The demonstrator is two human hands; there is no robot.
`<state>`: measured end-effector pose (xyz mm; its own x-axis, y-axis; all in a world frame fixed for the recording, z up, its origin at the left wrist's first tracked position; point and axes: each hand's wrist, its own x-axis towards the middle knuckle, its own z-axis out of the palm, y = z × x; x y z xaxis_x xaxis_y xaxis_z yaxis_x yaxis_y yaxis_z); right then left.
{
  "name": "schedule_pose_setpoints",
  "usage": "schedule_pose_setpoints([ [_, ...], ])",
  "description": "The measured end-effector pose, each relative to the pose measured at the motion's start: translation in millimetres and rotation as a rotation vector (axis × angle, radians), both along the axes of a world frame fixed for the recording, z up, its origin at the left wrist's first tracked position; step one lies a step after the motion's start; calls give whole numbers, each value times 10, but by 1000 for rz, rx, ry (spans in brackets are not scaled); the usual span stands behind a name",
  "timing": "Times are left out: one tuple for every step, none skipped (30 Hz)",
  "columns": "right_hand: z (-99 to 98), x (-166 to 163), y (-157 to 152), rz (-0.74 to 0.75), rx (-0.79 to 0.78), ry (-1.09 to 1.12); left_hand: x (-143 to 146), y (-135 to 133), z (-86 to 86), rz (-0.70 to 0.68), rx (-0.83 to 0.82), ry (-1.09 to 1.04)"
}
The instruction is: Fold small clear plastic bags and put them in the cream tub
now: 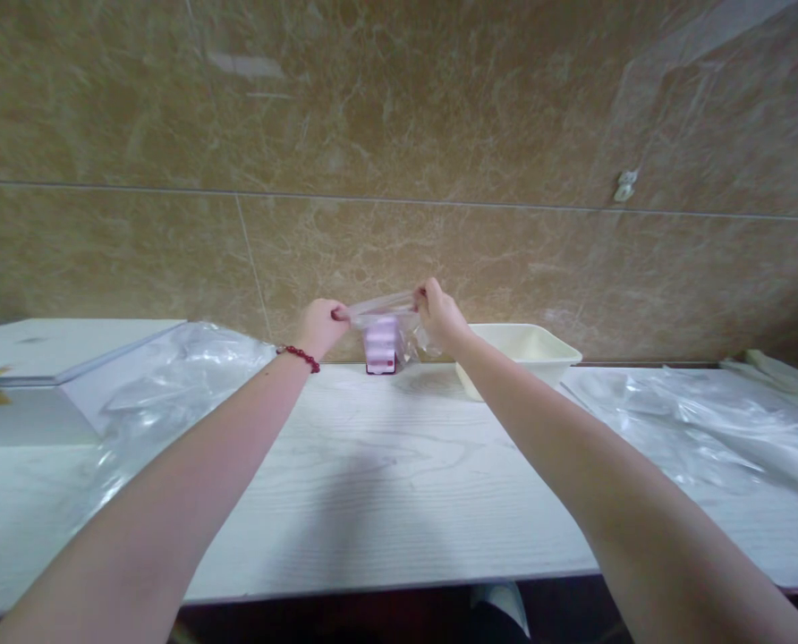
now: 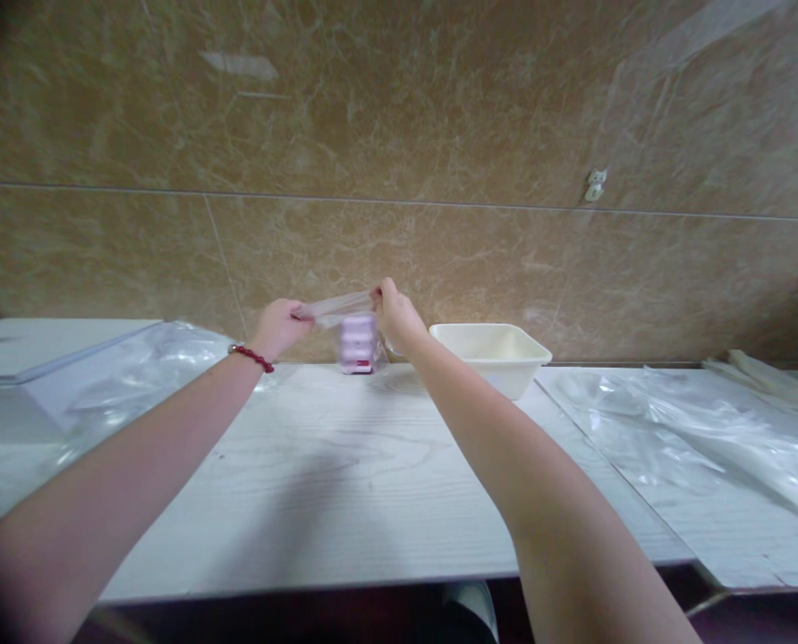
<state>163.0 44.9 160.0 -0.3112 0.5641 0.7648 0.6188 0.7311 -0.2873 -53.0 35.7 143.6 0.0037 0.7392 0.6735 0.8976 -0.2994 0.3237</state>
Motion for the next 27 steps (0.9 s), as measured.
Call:
schedule_pose_setpoints([
  [-6, 25, 0, 5, 14, 16, -20, 10, 4, 10, 17, 25],
  [-19, 53, -4, 13, 24, 30, -40, 16, 3, 17, 34, 47],
  [-42, 84, -12, 25, 32, 39, -58, 15, -4, 18, 51, 68],
  [-78, 116, -27, 41, 34, 39, -76, 6, -22, 15, 72, 87],
  [-127, 147, -49, 59, 30, 33, -93, -12, -51, 5, 91, 105],
  [-189, 176, -78, 75, 21, 21, -109, -38, -94, -19, 103, 120],
  [-265, 202, -113, 88, 8, 3, -125, -70, -151, -52, 107, 133],
  [-351, 222, -155, 97, -7, -17, -140, -106, -222, -88, 100, 143],
  [-445, 238, -200, 104, -20, -39, -155, -141, -307, -126, 86, 153],
  [-546, 248, -248, 113, -33, -69, -168, -174, -403, -165, 62, 167],
  [-652, 252, -295, 130, -51, -103, -179, -201, -508, -196, 33, 175],
  [-759, 252, -341, 152, -65, -136, -187, -223, -617, -196, 10, 164],
  [-866, 249, -385, 168, -77, -169, -192, -239, -728, -189, -21, 143],
  [-970, 243, -424, 173, -86, -186, -196, -252, -837, -195, -61, 129],
  [-1071, 235, -461, 180, -94, -193, -197, -262, -939, -210, -98, 111],
  [-1166, 227, -496, 186, -104, -194, -197, -274, -1032, -240, -140, 101],
  [-1254, 220, -529, 195, -118, -194, -197, -288, -1113, -270, -180, 98],
  [-1334, 215, -563, 201, -131, -195, -197, -306, -1183, -300, -214, 99],
  [-1406, 211, -598, 209, -146, -204, -198, -328, -1240, -328, -242, 107],
  [-1468, 210, -635, 219, -161, -218, -201, -353, -1286, -354, -269, 123],
  [-1520, 213, -672, 229, -175, -237, -206, -380, -1321, -378, -292, 144],
  [-1564, 218, -710, 242, -191, -263, -213, -409, -1349, -397, -313, 169],
  [-1599, 225, -747, 254, -208, -288, -222, -436, -1371, -413, -332, 196],
  [-1626, 236, -782, 264, -225, -314, -233, -462, -1389, -425, -348, 222],
  [-1646, 247, -813, 271, -242, -337, -246, -485, -1405, -433, -360, 245],
  [-1658, 260, -842, 274, -258, -357, -258, -505, -1419, -438, -370, 263],
  [-1664, 272, -866, 269, -271, -373, -271, -523, -1432, -445, -383, 274],
])
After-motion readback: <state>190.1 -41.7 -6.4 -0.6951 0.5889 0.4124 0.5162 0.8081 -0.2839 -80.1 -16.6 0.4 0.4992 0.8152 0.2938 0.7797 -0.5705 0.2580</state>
